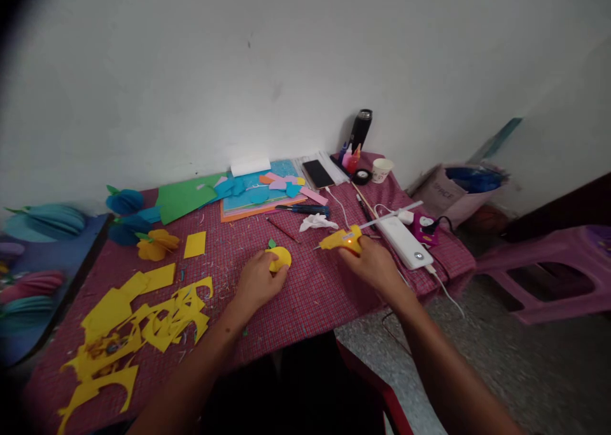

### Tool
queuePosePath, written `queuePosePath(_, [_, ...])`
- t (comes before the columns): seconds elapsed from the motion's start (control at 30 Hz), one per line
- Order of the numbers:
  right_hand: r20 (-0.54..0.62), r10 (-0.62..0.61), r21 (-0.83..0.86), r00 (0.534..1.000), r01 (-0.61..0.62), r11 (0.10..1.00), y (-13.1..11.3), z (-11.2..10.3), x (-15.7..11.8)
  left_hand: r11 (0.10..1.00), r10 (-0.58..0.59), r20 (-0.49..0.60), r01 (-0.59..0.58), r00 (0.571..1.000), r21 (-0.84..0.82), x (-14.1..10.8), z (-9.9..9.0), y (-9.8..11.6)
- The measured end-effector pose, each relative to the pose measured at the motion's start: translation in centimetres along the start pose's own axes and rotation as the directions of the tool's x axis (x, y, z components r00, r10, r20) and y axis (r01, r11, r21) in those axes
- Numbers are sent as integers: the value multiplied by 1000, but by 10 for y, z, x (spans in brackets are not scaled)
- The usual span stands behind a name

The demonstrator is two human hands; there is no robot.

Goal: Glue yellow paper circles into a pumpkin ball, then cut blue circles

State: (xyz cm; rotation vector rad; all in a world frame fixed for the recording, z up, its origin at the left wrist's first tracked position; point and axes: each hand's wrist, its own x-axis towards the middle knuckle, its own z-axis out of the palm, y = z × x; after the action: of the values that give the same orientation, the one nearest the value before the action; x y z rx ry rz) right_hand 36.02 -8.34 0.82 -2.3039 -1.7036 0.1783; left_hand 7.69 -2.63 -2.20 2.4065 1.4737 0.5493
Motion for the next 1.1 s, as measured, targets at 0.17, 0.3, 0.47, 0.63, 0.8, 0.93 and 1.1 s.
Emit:
queuePosePath(0.17, [-31, 42, -55, 999, -44, 998, 38, -7, -3, 1000, 28, 33, -28, 999, -10, -1, -1, -5])
queuePosePath(0.3, [-252, -118, 137, 960, 156, 978, 6, -2, -19, 1000, 22, 49, -22, 999, -12, -2, -1, -7])
queuePosePath(0.47, [34, -337, 518, 941, 272, 811, -75, 33, -19, 1000, 7, 46, -6, 999, -23, -3, -3, -8])
queuePosePath(0.63, [122, -343, 545, 932, 226, 808, -107, 52, 3, 999, 20, 26, -19, 999, -41, -3, -3, -10])
queuePosePath(0.8, [14, -356, 635, 934, 267, 725, -112, 52, -1, 999, 12, 20, -11, 1000, -51, -4, -2, -10])
queuePosePath(0.93, [-28, -355, 642, 934, 289, 710, -120, 53, -13, 998, 9, 25, -7, 1000, -70, -4, -2, -10])
queuePosePath(1.1, [-25, -357, 621, 934, 295, 726, -127, 56, -17, 996, 12, 8, -11, 1000, -93, -5, -1, -12])
